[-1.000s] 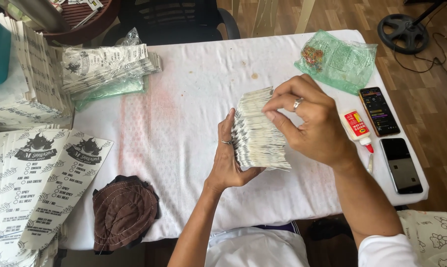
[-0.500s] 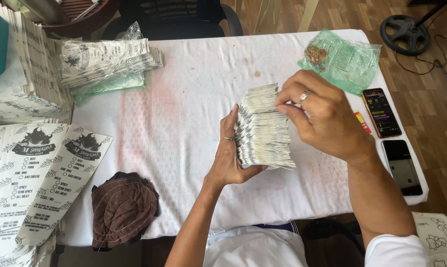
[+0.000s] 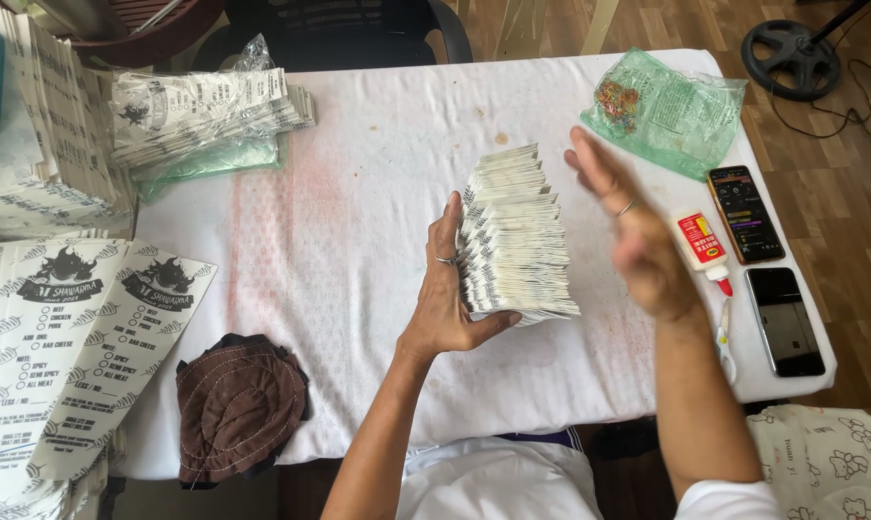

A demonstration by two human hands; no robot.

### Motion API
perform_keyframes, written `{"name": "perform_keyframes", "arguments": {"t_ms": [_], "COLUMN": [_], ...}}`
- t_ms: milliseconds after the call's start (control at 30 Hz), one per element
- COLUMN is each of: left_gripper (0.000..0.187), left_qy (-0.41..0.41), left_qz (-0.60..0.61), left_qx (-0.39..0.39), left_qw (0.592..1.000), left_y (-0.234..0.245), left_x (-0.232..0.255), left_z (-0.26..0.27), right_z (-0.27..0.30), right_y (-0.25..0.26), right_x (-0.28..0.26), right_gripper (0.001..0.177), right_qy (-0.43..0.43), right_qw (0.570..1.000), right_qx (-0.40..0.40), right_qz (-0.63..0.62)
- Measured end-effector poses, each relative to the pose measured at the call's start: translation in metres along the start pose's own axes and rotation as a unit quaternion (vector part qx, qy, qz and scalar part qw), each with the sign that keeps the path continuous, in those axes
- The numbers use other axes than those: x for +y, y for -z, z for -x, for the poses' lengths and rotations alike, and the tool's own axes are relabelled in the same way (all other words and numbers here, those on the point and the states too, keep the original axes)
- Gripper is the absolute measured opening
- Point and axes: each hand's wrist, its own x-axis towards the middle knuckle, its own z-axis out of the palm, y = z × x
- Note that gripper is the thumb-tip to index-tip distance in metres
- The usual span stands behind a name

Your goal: The person bundles paper food wrappers by hand on a table, aligning a large stack, folding the stack over, and inserting the bundle into a plastic sleeve.

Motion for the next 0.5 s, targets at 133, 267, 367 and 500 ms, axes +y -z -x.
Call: {"name": "perform_keyframes", "arguments": {"t_ms": [133, 267, 367, 500], "left_gripper": [0.143, 0.139, 0.132, 0.102], "left_qy": [0.068, 0.069, 0.071, 0.005], "left_qz": [0.017, 0.038, 0.043, 0.073], "left_qx": [0.035, 0.029, 0.026, 0.097], "left_qw": [0.997, 0.997, 0.996, 0.993], "left_y": [-0.004, -0.005, -0.011, -0.011], "left_x": [0.000, -0.001, -0.006, -0.001], "left_z": [-0.006, -0.003, -0.003, -0.009], "right_z": [0.067, 0.069, 0.040, 0.049], "right_y": [-0.056, -0.077, -0.071, -0.084], "right_x": [0.106, 0.084, 0.066, 0.106], "right_gripper": [0.113, 0.156, 0.130, 0.044], "right_qy": [0.009, 0.011, 0.000, -0.055], "right_qw": [1.000, 0.998, 0.995, 0.974], "right_qx": [0.003, 0.030, 0.064, 0.090], "right_qz": [-0.024, -0.058, -0.073, -0.203]}}
